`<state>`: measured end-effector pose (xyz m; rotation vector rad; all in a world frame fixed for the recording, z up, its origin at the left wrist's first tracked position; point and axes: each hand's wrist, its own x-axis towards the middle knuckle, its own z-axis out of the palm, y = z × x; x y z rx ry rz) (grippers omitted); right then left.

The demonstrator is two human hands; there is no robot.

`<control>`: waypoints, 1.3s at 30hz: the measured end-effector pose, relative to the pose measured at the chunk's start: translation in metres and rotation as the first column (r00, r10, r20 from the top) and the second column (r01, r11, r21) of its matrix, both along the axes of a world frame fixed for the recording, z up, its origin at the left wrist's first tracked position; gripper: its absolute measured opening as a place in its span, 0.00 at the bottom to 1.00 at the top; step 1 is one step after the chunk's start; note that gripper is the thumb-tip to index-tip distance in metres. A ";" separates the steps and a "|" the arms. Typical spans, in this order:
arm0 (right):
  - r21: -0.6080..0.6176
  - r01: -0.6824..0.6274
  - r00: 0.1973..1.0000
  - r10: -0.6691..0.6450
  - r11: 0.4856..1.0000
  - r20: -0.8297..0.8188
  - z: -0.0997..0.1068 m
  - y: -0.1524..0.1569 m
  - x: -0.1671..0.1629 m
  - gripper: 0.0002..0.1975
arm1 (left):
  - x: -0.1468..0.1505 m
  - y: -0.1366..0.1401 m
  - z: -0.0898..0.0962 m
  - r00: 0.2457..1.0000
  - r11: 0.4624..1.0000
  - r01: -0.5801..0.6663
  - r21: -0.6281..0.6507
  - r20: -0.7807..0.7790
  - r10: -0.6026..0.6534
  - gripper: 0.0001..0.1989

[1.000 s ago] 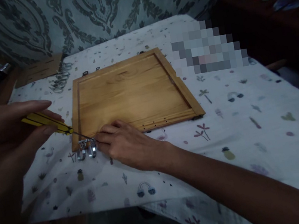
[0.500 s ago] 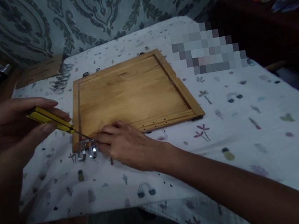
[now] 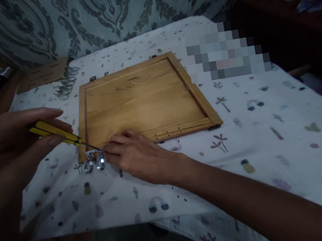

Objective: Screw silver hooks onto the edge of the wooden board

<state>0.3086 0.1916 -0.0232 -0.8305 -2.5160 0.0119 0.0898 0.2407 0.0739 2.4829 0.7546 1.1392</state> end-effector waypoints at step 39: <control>0.000 0.001 0.999 -0.001 1.000 0.044 -0.001 0.000 0.001 0.13 | -0.008 -0.024 -0.012 0.909 0.908 -0.417 0.042 0.011 0.416 0.15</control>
